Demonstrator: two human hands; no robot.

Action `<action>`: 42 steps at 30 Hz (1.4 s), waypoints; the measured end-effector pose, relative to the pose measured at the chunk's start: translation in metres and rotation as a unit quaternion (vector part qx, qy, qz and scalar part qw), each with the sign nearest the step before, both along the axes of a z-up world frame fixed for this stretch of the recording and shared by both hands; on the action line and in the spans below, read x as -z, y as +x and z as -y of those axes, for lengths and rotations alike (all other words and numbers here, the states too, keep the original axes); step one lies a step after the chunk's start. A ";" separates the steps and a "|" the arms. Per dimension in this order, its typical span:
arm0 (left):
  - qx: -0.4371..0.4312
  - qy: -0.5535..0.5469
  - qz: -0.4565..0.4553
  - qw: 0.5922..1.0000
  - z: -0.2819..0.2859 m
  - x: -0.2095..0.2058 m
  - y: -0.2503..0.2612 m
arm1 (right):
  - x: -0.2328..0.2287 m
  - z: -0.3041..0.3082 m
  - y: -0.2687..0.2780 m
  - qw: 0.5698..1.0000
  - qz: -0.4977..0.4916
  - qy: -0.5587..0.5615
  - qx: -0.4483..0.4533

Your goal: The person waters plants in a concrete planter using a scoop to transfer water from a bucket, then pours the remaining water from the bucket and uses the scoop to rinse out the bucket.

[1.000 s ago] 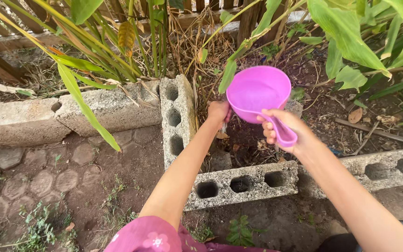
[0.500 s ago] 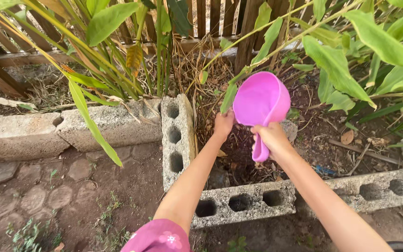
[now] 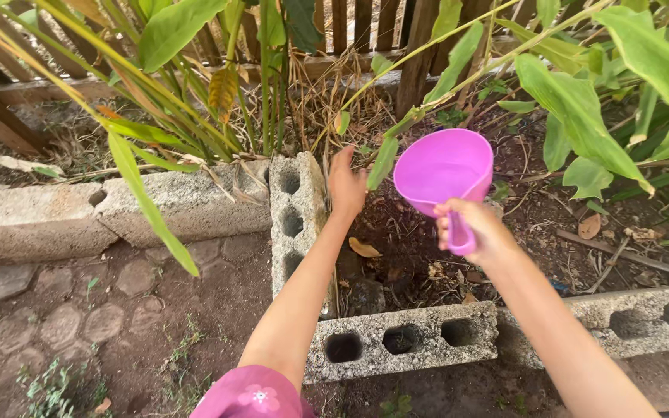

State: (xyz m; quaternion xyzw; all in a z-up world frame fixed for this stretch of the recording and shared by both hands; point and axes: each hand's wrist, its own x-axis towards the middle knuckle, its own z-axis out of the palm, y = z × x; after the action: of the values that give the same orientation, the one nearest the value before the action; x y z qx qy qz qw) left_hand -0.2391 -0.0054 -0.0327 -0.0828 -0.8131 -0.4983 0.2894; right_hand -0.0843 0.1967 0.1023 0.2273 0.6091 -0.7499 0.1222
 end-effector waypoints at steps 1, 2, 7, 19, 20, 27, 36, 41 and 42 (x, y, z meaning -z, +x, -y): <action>0.020 -0.041 -0.039 0.998 -0.007 -0.002 -0.006 | 0.001 0.005 -0.001 1.000 0.009 0.026 0.003; 0.039 -0.083 -0.079 0.993 -0.012 -0.001 -0.010 | 0.002 0.012 -0.004 0.999 0.002 0.051 0.011; 0.148 -0.023 0.180 0.972 -0.018 0.040 -0.006 | -0.006 0.030 -0.017 0.985 -0.056 0.166 -0.003; 0.080 0.081 0.352 0.929 -0.016 0.083 0.001 | 0.004 -0.026 0.016 0.999 -0.013 -0.035 -0.025; 0.117 0.074 0.373 0.917 -0.024 0.089 0.006 | 0.009 -0.025 0.020 0.999 -0.004 0.035 -0.029; 0.171 0.159 0.531 0.814 -0.067 0.102 0.059 | 0.031 -0.042 0.060 0.969 0.005 0.237 -0.073; 0.160 0.057 0.420 0.892 -0.133 0.120 0.088 | 0.061 -0.142 0.143 0.979 0.031 -0.196 -0.045; 0.255 0.015 0.455 0.853 -0.194 0.122 0.107 | 0.063 -0.162 0.195 0.992 0.108 0.012 0.062; 0.260 0.002 0.445 0.857 -0.206 0.125 0.108 | 0.063 -0.160 0.199 0.986 0.116 0.088 0.084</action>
State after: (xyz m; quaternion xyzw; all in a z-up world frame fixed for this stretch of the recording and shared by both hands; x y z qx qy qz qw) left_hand -0.1309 0.2003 -0.1577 -0.0599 -0.8028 -0.5410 -0.2432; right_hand 0.1148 0.3564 0.0395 0.3731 0.6328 -0.6699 0.1080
